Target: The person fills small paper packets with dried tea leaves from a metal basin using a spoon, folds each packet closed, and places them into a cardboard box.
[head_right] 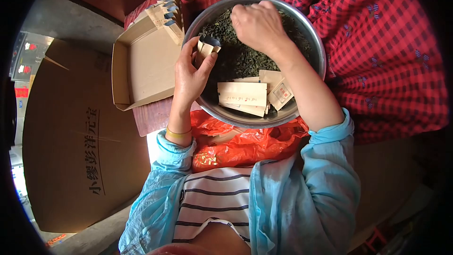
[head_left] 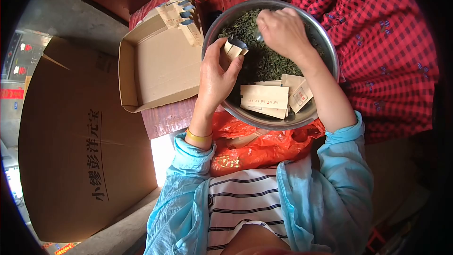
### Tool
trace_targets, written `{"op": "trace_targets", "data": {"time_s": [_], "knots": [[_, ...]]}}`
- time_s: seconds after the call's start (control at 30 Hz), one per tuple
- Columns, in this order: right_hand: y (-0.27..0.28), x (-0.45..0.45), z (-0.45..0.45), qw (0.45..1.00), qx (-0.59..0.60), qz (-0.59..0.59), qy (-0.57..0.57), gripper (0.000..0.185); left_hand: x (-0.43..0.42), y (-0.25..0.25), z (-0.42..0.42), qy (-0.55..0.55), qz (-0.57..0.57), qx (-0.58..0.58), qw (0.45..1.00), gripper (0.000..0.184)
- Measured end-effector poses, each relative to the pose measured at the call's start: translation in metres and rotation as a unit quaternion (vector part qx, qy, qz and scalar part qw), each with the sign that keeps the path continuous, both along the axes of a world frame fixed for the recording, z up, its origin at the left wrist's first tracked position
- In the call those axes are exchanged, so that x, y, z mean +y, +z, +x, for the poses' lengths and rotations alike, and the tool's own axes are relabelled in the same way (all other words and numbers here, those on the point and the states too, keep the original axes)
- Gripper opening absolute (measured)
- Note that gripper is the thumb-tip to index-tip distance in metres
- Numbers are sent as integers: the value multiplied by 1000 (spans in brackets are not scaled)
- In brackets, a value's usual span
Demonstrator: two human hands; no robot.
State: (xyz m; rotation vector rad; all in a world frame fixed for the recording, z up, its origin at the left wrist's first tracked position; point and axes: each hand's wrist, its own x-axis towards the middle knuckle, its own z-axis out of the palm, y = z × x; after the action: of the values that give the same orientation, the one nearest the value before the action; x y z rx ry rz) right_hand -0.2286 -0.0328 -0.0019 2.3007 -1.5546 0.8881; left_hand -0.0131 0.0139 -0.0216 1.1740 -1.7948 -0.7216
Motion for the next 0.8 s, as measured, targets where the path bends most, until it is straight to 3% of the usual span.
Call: {"op": "trace_targets", "data": {"time_s": [0.07, 0.13, 0.2, 0.23, 0.33, 0.43, 0.47, 0.57, 0.7, 0.8], "knots": [[-15, -1, 6, 993, -57, 99, 41, 22, 0, 1, -1, -1, 33, 33, 999, 49], [-13, 0, 8, 988, -79, 119, 57, 24, -2, -3, -1, -3, 15, 34, 999, 49], [-6, 0, 5, 970, -184, 160, -14, 26, -1, -4, 1, -1, -1, 34, 999, 48], [-4, -6, -5, 973, -211, 90, -39, 29, 0, -2, 1, 1, 12, 26, 1000, 48], [10, -6, -18, 909, -385, 158, 16, 28, -1, -3, 0, -3, 17, 22, 1000, 48], [21, 5, -9, 896, -420, 112, 90, 28, -1, -3, 1, -3, 2, 22, 1000, 48], [24, 12, 1, 898, -416, 96, 109, 27, -1, -2, 1, -1, -5, 13, 1000, 48], [30, 16, 11, 957, -167, -116, 207, 18, -1, 0, 1, 5, -9, -4, 1000, 48], [37, 22, 9, 961, -136, -162, 177, 14, 0, 2, 0, 5, 28, 5, 1000, 48], [21, 8, 0, 991, -86, -79, 65, 15, -1, 0, 1, 0, -19, 9, 1000, 48]]}}
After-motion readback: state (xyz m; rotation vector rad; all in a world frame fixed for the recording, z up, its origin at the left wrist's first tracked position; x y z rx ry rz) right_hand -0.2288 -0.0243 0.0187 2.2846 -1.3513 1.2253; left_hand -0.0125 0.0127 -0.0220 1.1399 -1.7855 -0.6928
